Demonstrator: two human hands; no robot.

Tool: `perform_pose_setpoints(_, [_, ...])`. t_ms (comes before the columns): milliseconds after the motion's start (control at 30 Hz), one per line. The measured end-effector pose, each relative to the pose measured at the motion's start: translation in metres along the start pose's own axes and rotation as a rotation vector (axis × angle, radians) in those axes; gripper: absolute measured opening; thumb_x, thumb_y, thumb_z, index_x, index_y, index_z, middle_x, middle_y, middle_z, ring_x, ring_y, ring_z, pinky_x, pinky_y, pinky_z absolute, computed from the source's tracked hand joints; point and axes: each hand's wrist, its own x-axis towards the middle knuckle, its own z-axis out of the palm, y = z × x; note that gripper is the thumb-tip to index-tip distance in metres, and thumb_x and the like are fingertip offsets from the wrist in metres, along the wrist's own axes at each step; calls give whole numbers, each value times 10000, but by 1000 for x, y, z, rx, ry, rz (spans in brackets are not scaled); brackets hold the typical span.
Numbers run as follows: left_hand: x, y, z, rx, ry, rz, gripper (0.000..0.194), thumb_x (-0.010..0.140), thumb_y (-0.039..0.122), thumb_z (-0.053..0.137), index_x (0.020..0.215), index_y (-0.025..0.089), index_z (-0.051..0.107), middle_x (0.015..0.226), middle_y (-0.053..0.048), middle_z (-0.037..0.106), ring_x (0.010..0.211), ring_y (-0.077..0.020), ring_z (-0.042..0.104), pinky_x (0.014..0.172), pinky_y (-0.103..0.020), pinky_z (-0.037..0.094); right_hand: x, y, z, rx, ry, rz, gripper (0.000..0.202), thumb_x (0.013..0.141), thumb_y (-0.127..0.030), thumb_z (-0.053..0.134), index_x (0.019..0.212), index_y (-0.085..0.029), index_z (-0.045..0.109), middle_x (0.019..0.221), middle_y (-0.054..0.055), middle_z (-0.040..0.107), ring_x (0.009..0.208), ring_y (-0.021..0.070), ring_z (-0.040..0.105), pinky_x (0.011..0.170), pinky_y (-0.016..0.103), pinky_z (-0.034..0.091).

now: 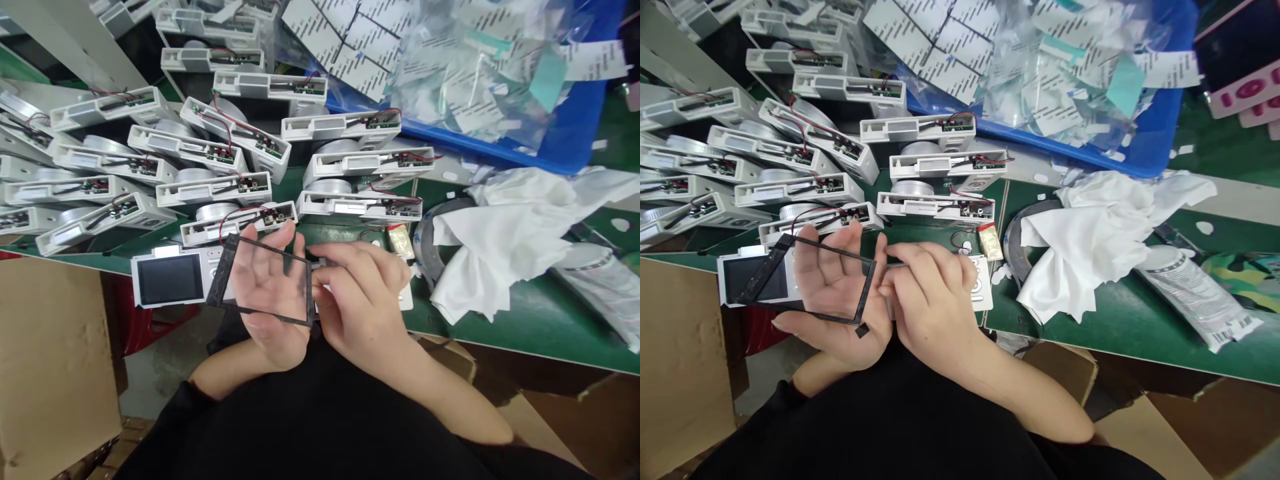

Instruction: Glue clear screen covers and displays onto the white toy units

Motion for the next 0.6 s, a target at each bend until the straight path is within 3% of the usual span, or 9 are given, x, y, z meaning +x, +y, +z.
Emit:
perform_pose_setpoints(133, [-1, 4, 6, -39, 92, -81, 575, 1003, 807, 627, 1327, 363, 795, 1174, -28, 791, 1198, -225, 775, 1053, -389, 690, 0, 5, -16, -51, 20, 41, 145, 1108, -192, 598, 975, -250, 605, 1130, 55, 800, 1078, 252, 695, 918, 433, 409])
perform_pose_setpoints(267, [1, 7, 4, 7, 48, -75, 677, 997, 885, 523, 1366, 370, 762, 1171, -34, 784, 1189, -238, 774, 1035, -401, 681, 3, 14, -31, -75, -115, 70, 44, 1103, -232, 640, 1074, -252, 666, 1190, 77, 780, 1090, 282, 668, 943, 456, 402])
perform_pose_setpoints(400, [3, 13, 2, 8, -10, -131, 699, 1020, 890, 432, 1383, 386, 753, 1203, -36, 774, 1230, -234, 756, 1039, -377, 665, 8, 17, -31, -77, -204, 5, 84, 1083, -237, 684, 1162, -258, 705, 1231, 72, 755, 1105, 280, 641, 929, 447, 387])
perform_pose_setpoints(600, [1, 17, 5, -45, -20, -218, 711, 1005, 908, 418, 1372, 397, 749, 1209, -41, 767, 1248, -238, 747, 1059, -387, 658, 7, 17, -23, -66, -191, -11, 87, 1084, -222, 671, 1010, -247, 710, 1118, 55, 744, 1065, 257, 609, 901, 418, 376])
